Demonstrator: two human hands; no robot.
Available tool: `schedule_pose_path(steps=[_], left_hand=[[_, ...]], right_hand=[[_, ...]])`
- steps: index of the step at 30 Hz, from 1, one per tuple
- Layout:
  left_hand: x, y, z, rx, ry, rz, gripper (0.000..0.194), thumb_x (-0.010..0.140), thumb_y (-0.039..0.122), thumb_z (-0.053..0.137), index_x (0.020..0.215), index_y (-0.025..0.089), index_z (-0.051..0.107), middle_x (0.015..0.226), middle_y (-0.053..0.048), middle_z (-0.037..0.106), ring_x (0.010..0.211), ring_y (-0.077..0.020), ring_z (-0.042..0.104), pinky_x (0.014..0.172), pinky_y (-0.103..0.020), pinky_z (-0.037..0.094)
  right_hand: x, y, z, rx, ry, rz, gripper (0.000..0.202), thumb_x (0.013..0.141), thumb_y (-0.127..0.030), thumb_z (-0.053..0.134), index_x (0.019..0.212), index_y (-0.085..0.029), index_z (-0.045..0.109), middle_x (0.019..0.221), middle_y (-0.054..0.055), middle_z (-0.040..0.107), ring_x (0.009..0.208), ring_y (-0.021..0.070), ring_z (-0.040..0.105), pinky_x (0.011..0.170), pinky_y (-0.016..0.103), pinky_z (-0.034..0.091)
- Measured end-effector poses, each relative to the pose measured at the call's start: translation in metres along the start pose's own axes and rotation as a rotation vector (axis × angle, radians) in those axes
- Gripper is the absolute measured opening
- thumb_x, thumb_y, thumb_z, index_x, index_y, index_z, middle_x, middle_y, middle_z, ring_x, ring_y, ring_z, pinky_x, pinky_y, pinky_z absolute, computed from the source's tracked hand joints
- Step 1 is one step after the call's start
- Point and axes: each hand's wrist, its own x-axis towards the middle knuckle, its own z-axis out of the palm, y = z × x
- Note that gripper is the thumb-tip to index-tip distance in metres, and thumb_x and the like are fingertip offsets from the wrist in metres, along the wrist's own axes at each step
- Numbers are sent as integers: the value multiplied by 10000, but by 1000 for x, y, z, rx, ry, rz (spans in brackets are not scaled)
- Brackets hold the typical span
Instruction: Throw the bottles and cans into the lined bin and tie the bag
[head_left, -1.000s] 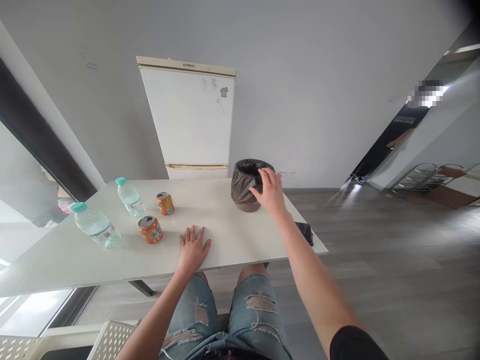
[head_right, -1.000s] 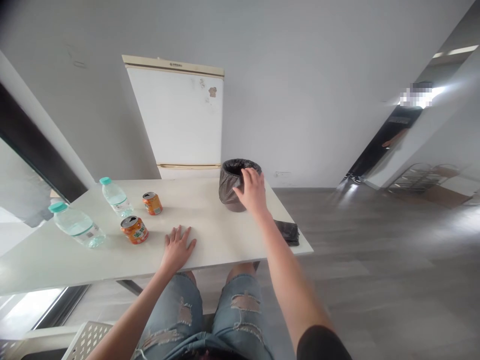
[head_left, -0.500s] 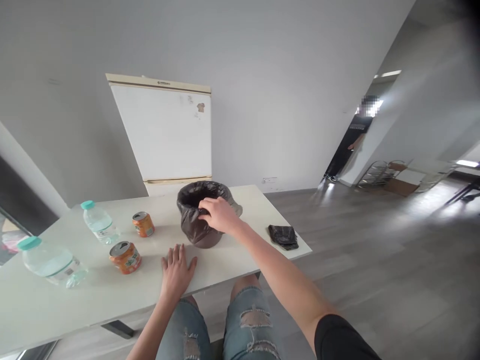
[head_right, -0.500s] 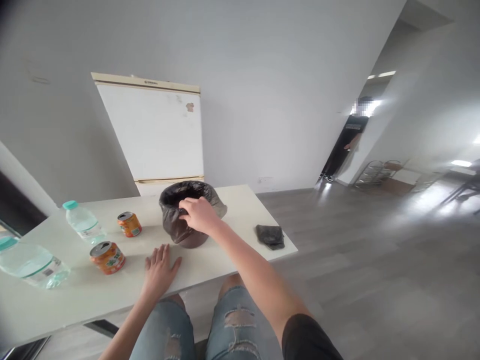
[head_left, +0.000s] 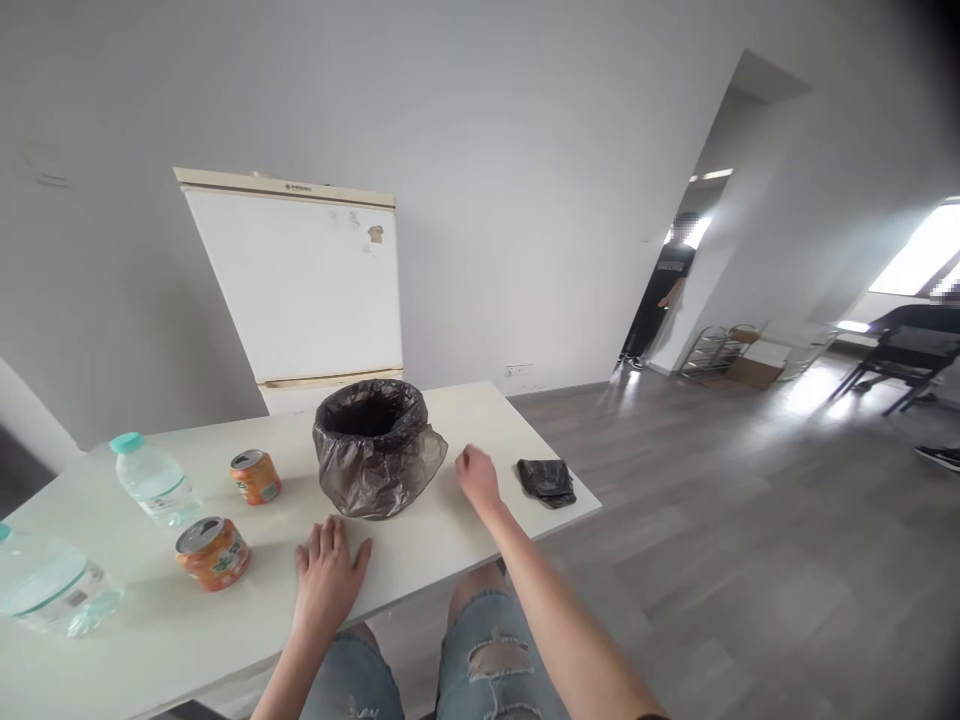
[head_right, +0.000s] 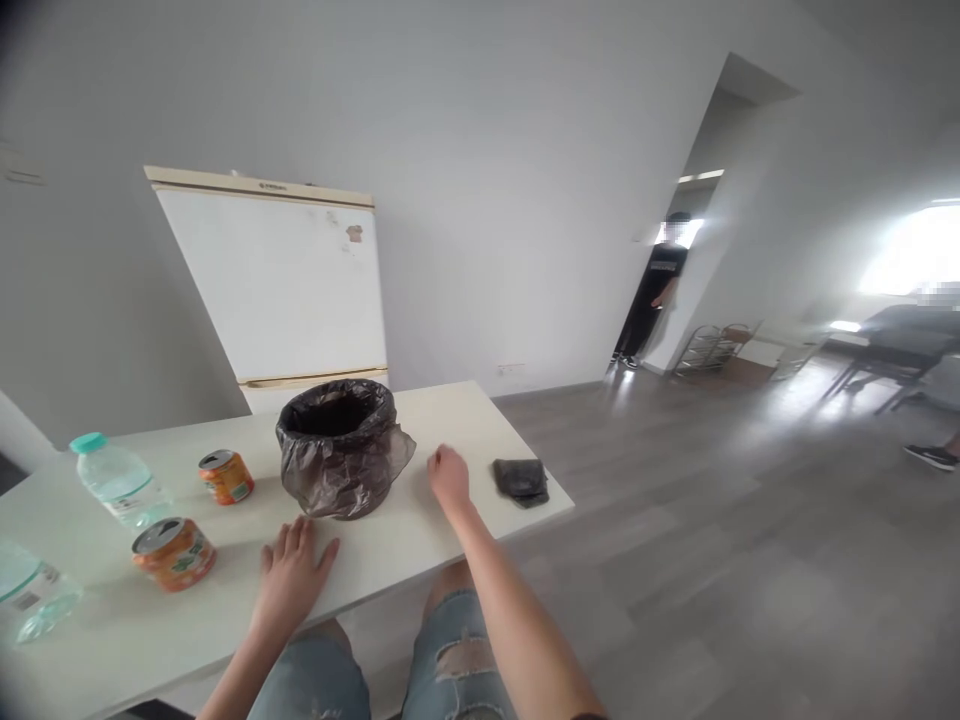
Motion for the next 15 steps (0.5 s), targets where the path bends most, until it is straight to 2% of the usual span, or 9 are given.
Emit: schedule_pose_path(steps=[2, 5, 9, 11, 15], left_hand=[[0, -1, 2, -3, 1, -3, 692, 1011, 487, 390, 1454, -1, 600, 1578, -284, 522, 1497, -466, 426, 1190, -647, 341], [1, -2, -1, -27, 29, -6, 619, 1023, 444, 394, 1420, 31, 628, 1550, -276, 550, 1475, -454, 449, 1180, -643, 349], [-1, -2, -19, -158, 37, 42, 444, 1053, 330, 370, 1311, 148, 681, 1352, -182, 683, 1214, -331, 643, 1068, -483, 479], [-2, -1, -27, -203, 25, 74, 372, 1043, 289, 398, 1243, 186, 695, 1266, -141, 703, 1127, -298, 659, 1026, -435, 496], [-4, 0, -32, -208, 22, 91, 307, 1011, 254, 452, 1189, 204, 699, 1229, -128, 695, 1111, -305, 641, 1020, -448, 488]], right_hand=[[-6, 15, 16, -49, -88, -28, 182, 1014, -190, 475, 947, -189, 644, 934, 89, 657, 915, 237, 614, 800, 323, 403], [-13, 22, 27, -76, -101, -74, 161, 1009, -193, 494, 969, -179, 649, 1032, 99, 673, 1012, 241, 619, 851, 326, 392], [-14, 24, 28, -88, -127, -99, 203, 1042, -207, 462, 961, -177, 645, 1010, 88, 662, 990, 222, 621, 835, 312, 374], [-13, 25, 29, -89, -131, -97, 205, 1043, -197, 460, 951, -173, 642, 1005, 89, 657, 985, 221, 621, 825, 309, 365], [-10, 28, 30, -87, -129, -91, 191, 1030, -184, 479, 941, -173, 647, 1000, 87, 659, 981, 218, 618, 823, 306, 356]])
